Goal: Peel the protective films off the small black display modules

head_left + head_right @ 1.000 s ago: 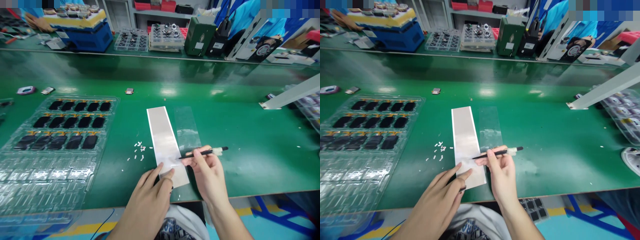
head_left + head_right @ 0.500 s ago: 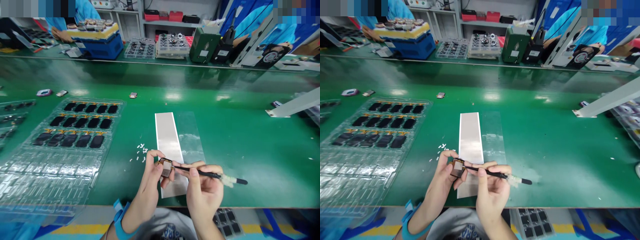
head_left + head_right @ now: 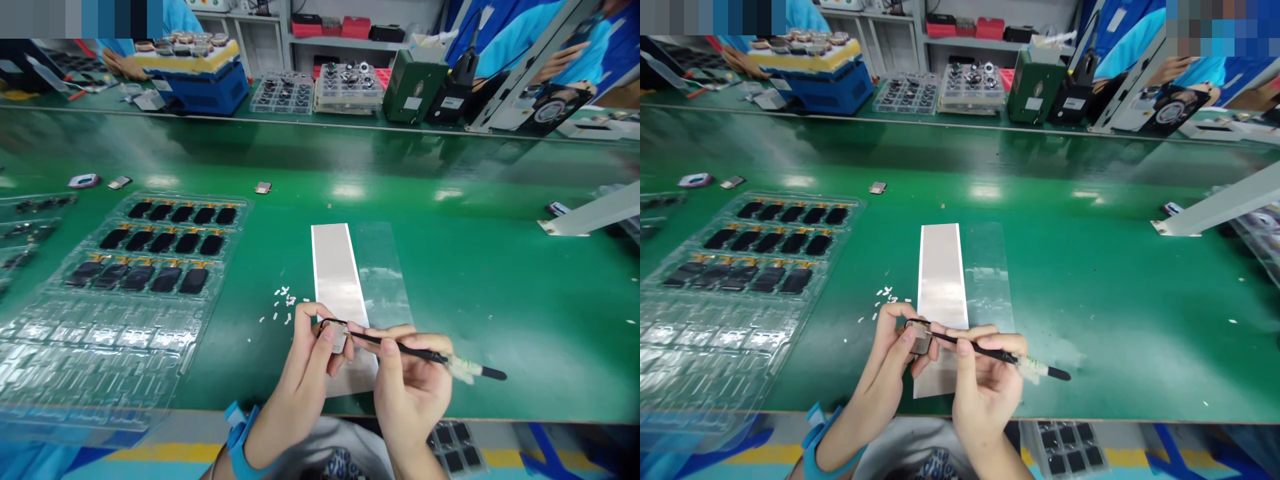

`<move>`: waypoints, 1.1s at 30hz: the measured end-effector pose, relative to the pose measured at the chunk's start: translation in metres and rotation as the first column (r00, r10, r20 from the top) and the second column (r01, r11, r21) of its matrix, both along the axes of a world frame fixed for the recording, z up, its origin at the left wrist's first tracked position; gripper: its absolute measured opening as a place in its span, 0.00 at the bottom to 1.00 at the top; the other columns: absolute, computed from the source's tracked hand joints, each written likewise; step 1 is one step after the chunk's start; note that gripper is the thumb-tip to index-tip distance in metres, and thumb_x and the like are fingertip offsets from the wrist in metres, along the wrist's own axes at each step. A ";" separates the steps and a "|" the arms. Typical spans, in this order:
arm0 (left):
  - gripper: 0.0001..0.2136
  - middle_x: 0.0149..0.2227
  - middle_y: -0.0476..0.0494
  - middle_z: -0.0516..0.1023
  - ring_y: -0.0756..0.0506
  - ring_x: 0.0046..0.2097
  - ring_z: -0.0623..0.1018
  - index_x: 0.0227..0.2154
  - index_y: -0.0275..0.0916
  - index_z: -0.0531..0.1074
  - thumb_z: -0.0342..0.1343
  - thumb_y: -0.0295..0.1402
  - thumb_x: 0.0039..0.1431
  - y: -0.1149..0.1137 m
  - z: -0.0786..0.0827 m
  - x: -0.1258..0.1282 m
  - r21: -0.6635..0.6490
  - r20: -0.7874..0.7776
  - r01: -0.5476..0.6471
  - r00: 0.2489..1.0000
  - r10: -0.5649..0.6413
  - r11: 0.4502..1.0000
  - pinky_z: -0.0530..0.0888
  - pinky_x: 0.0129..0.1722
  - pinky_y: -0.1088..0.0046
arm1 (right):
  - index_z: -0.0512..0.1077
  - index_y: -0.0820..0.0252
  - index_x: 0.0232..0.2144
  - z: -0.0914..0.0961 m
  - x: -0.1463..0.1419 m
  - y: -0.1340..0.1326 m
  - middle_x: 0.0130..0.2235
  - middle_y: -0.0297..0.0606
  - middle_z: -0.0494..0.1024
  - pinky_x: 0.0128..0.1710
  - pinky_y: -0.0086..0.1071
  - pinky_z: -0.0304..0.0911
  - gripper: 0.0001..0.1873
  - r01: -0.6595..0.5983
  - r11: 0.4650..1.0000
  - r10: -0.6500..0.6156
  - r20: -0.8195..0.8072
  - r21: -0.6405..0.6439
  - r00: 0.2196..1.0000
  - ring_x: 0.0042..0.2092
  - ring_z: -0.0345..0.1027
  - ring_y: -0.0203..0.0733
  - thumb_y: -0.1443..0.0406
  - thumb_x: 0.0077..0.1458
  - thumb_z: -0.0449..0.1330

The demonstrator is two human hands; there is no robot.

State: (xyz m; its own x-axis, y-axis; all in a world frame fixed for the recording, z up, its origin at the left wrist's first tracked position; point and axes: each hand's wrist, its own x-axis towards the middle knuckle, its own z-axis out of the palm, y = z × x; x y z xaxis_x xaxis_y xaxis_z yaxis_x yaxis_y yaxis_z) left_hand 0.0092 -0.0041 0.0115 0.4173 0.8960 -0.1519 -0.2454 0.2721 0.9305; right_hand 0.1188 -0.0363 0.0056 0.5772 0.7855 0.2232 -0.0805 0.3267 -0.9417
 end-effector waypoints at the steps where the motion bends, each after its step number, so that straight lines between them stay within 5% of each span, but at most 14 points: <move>1: 0.09 0.29 0.53 0.69 0.52 0.28 0.64 0.42 0.44 0.57 0.41 0.43 0.73 0.000 0.000 0.000 -0.002 -0.006 0.000 1.000 0.000 1.000 0.65 0.30 0.77 | 0.59 0.50 0.38 0.000 0.000 0.000 0.33 0.33 0.75 0.27 0.31 0.75 0.10 -0.004 1.000 0.004 -0.003 0.004 1.000 0.38 0.79 0.42 0.70 0.64 0.56; 9: 0.08 0.30 0.53 0.72 0.54 0.24 0.64 0.41 0.44 0.56 0.43 0.41 0.72 0.000 0.000 0.003 0.065 -0.043 -0.033 0.998 0.036 0.997 0.65 0.27 0.79 | 0.59 0.51 0.37 0.004 -0.003 0.002 0.32 0.32 0.77 0.29 0.33 0.76 0.10 0.040 0.999 -0.041 0.051 0.036 0.998 0.37 0.79 0.42 0.71 0.63 0.57; 17: 0.11 0.23 0.58 0.67 0.54 0.23 0.66 0.39 0.44 0.56 0.52 0.43 0.68 0.002 -0.005 0.003 0.013 -0.080 -0.157 0.984 0.158 0.987 0.57 0.20 0.82 | 0.60 0.49 0.39 0.001 -0.003 -0.001 0.35 0.33 0.77 0.29 0.33 0.77 0.09 -0.056 0.998 0.056 -0.008 0.003 0.998 0.39 0.79 0.43 0.69 0.63 0.56; 21: 0.11 0.20 0.60 0.65 0.54 0.21 0.62 0.37 0.45 0.55 0.53 0.41 0.68 0.003 -0.006 0.001 0.065 -0.124 -0.134 0.982 0.141 0.989 0.57 0.21 0.81 | 0.61 0.50 0.39 0.004 0.017 -0.004 0.34 0.33 0.75 0.31 0.33 0.78 0.08 0.081 0.997 -0.081 -0.005 -0.009 0.997 0.37 0.79 0.41 0.67 0.63 0.58; 26: 0.02 0.32 0.51 0.72 0.50 0.31 0.72 0.43 0.45 0.55 0.42 0.35 0.72 -0.004 -0.003 0.001 0.240 -0.325 0.166 0.942 -0.082 0.956 0.67 0.30 0.75 | 0.65 0.54 0.36 -0.001 0.080 -0.021 0.34 0.35 0.78 0.39 0.33 0.78 0.11 0.129 0.973 -0.100 0.154 -0.192 0.983 0.37 0.79 0.40 0.67 0.57 0.65; 30: 0.07 0.41 0.42 0.75 0.44 0.40 0.77 0.47 0.44 0.59 0.38 0.32 0.72 -0.008 0.002 0.011 0.345 -0.580 0.484 0.783 -0.223 0.804 0.72 0.38 0.65 | 0.66 0.55 0.36 -0.008 0.108 -0.038 0.34 0.36 0.79 0.38 0.30 0.76 0.11 0.023 0.945 0.030 0.156 -0.326 0.987 0.37 0.79 0.40 0.64 0.56 0.67; 33: 0.09 0.43 0.41 0.77 0.41 0.43 0.78 0.46 0.43 0.62 0.38 0.32 0.72 -0.005 0.004 0.023 0.360 -0.677 0.600 0.695 -0.242 0.715 0.74 0.41 0.61 | 0.66 0.56 0.36 -0.013 0.107 -0.044 0.36 0.36 0.78 0.40 0.31 0.76 0.10 -0.024 0.927 0.082 0.141 -0.374 0.987 0.38 0.79 0.40 0.62 0.57 0.65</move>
State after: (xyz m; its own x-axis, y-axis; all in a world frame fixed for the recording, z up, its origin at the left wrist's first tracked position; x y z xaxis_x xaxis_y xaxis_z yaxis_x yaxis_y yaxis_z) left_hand 0.0325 -0.0095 0.0154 0.7672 0.6388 -0.0578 0.3619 -0.3567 0.8613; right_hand 0.2258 -0.0798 -0.0077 0.5148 0.8573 -0.0079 0.0649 -0.0482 -0.9967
